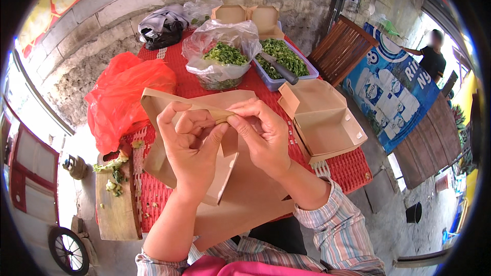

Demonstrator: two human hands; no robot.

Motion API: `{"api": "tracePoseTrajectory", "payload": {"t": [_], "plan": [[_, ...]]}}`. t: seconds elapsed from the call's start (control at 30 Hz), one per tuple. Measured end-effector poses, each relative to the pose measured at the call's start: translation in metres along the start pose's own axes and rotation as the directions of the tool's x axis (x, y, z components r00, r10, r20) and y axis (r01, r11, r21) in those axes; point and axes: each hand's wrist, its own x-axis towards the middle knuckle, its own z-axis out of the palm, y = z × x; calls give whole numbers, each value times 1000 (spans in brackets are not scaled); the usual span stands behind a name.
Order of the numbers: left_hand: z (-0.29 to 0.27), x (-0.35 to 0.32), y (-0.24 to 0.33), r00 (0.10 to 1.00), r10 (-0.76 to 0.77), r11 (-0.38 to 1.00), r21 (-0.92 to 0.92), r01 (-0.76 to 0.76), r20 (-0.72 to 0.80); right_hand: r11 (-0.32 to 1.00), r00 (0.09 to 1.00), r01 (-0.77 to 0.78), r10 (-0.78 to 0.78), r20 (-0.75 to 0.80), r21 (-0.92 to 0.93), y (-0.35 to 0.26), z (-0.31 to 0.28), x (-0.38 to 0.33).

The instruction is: The person assembles flat cardboard boxes by folding the sides and tucking the flaps to form a three-dimensional container. They repeatedly pick up flat sheets, fold them into box shapes, and stack the finished boxes on the table.

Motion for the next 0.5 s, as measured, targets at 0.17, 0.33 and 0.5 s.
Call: {"api": "tracePoseTrajectory", "payload": {"t": [0.17,0.33,0.5], "plan": [[-12,4,-15,978,192,933,294,-206,76,998,999,-42,42,9,42,-4,2,-1],[-6,5,-5,920,382,771,519,-369,87,998,999,-28,26,41,54,-4,1,1],[-16,27,22,835,403,380,761,-526,375,994,997,-68,64,47,85,-3,-1,0]]}}
